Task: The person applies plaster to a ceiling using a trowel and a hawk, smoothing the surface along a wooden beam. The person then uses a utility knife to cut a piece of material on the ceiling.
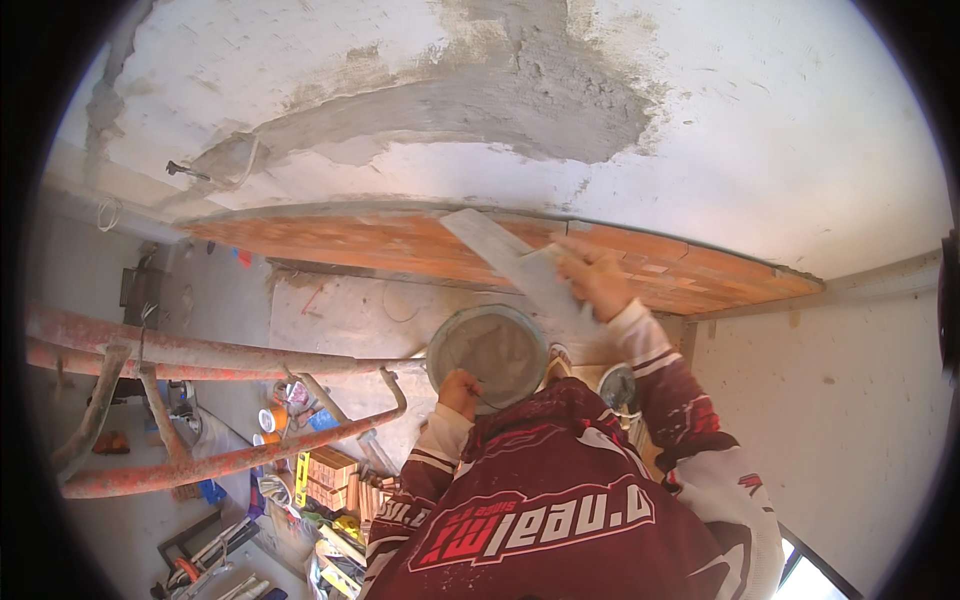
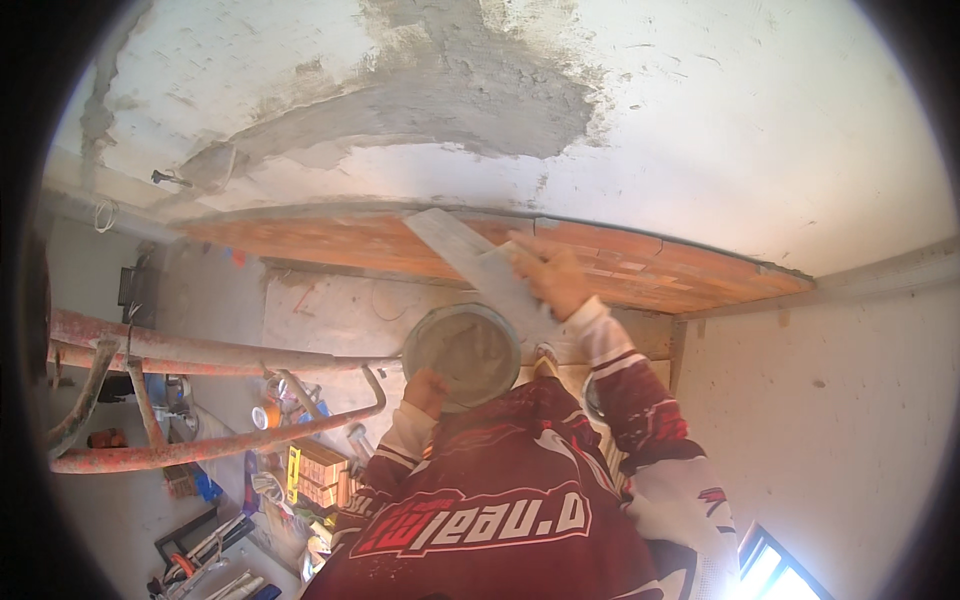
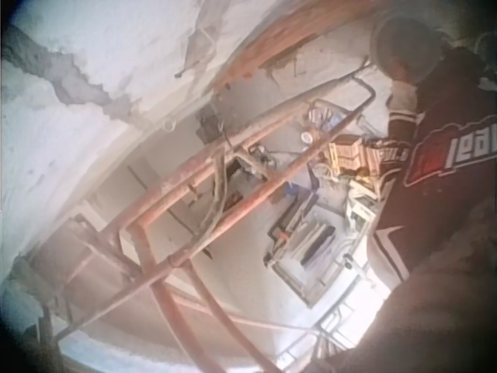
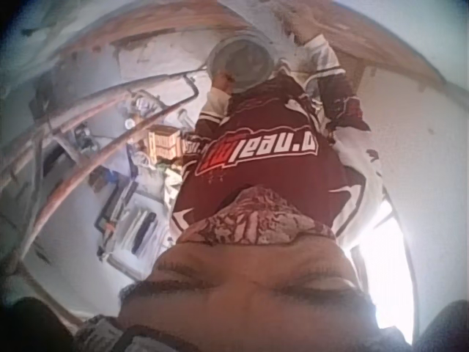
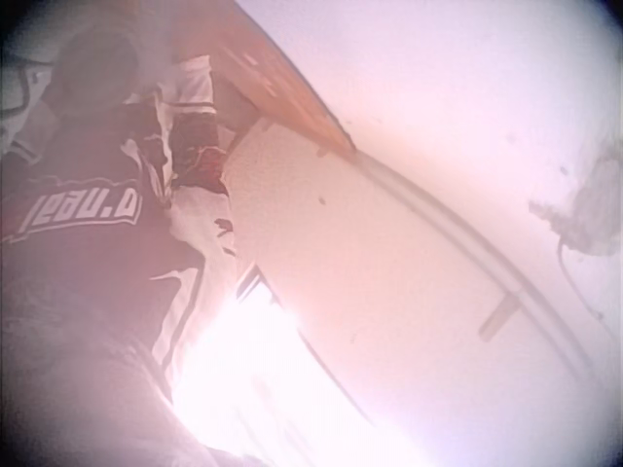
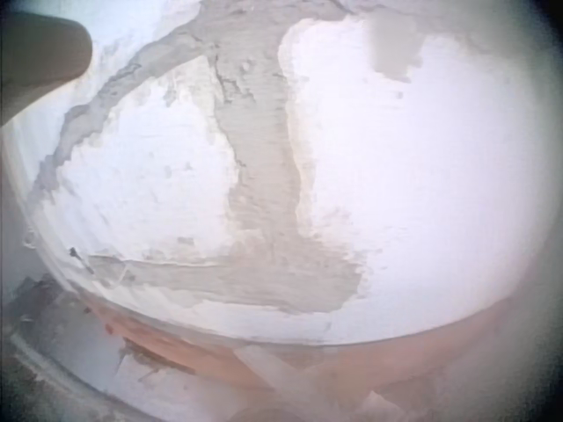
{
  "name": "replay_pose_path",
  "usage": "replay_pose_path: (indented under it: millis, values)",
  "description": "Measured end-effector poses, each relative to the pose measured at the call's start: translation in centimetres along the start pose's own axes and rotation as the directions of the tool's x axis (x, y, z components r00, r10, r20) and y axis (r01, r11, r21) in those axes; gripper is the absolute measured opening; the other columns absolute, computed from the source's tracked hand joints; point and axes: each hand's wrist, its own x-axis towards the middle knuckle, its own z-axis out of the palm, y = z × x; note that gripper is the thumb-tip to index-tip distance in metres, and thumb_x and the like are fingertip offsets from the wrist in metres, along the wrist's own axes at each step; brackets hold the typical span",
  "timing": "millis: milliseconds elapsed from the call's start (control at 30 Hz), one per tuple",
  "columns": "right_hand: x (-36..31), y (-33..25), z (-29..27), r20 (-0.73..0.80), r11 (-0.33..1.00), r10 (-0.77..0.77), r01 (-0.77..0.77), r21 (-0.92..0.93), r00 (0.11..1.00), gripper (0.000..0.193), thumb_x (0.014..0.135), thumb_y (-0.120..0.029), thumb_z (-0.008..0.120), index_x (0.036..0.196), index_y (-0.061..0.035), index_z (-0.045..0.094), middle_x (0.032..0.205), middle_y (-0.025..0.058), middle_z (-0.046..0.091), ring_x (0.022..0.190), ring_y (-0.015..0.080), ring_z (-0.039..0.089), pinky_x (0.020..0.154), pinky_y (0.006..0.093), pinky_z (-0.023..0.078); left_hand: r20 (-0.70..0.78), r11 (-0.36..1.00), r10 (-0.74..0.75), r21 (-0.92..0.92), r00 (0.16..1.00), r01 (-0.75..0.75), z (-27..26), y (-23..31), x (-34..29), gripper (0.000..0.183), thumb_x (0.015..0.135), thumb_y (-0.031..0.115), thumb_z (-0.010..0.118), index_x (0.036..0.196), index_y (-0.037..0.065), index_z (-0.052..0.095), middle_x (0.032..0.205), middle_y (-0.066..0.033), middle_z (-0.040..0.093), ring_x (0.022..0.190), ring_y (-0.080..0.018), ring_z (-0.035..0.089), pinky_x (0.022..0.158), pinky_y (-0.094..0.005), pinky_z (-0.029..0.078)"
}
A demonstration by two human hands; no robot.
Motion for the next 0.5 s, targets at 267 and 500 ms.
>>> replay_pose_path:
  millis: [267, 500]
  values:
    - [3.9, 4.8, 7.4, -0.097, 0.984, -0.177, 0.176, -0.021, 0.979, 0.038, 0.081, -0.016, 0.057, 0.118, -0.0049, 0.053, 0.069, -0.0012, 0.055, 0.053, 0.0028, 0.041, 0.046, 0.0184, 0.033, 0.015, 0.999, 0.008, -0.053, 1.000, -0.007, -1.3, -0.4, -0.5, 0.006, 0.071, 0.003, 0.046, 0.065, 0.005, 0.045, 0.063, -0.0070, 0.046, 0.057, -0.0177, 0.045, 0.056, -0.0303, 0.039]
    - [1.6, 3.7, 1.0, -0.162, 0.999, -0.025, 0.018, -0.041, 0.986, 0.038, 0.081, -0.018, 0.058, 0.116, -0.0043, 0.054, 0.071, -0.0001, 0.057, 0.055, 0.0036, 0.043, 0.045, 0.0175, 0.032, -0.028, 1.000, -0.023, 0.006, 0.999, 0.023, -1.2, 0.1, -0.9, 0.005, 0.070, 0.002, 0.046, 0.067, 0.005, 0.045, 0.063, -0.0070, 0.046, 0.058, -0.0175, 0.044, 0.057, -0.0303, 0.039]
